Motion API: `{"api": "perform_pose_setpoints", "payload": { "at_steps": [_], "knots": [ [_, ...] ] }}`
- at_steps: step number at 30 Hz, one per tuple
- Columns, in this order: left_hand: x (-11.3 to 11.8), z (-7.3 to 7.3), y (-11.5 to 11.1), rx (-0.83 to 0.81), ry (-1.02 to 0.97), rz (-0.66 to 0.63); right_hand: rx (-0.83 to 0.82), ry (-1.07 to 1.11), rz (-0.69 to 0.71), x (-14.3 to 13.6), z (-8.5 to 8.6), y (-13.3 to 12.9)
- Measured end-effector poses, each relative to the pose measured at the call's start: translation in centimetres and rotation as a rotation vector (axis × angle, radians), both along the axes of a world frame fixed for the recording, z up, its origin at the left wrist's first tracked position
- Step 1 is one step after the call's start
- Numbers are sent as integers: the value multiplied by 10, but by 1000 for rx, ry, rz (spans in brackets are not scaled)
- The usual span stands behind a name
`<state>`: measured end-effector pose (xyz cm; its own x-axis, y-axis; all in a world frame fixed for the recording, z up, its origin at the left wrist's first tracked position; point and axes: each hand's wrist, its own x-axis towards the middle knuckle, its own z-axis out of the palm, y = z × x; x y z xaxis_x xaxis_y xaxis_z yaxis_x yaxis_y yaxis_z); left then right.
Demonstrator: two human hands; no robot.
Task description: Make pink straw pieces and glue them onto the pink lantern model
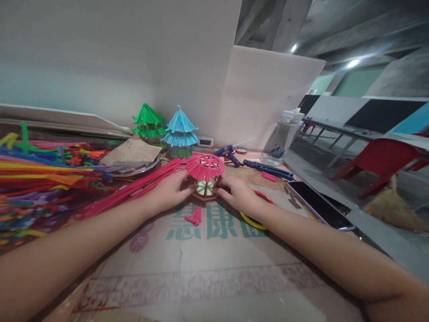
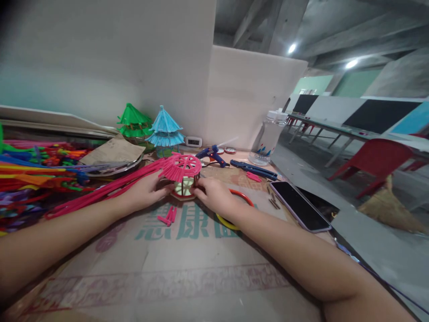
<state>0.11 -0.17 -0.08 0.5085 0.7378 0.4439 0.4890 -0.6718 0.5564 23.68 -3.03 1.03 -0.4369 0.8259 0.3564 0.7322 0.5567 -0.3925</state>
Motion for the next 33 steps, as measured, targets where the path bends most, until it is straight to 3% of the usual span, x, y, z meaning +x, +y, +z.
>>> {"api": "perform_pose_setpoints", "payload": {
  "at_steps": [11,15,20,23,28,33],
  "knots": [
    [-2,-2,3,68,35,5,99,-7,34,1,4,-4],
    [-2,-3,4,47,33,41,162,158,-33,9,15,-5],
    [-2,0,3,148,-41,-39,175,224,-159,30,24,10],
    [-2,-2,4,193,-41,-30,208,224,-195,44,19,28],
    [0,-5,6,167,-74,-5,115,195,-225,64,4,51],
    [3,8,-3,125,-84,-45,100,175,-122,66,2,57]
  ]
}}
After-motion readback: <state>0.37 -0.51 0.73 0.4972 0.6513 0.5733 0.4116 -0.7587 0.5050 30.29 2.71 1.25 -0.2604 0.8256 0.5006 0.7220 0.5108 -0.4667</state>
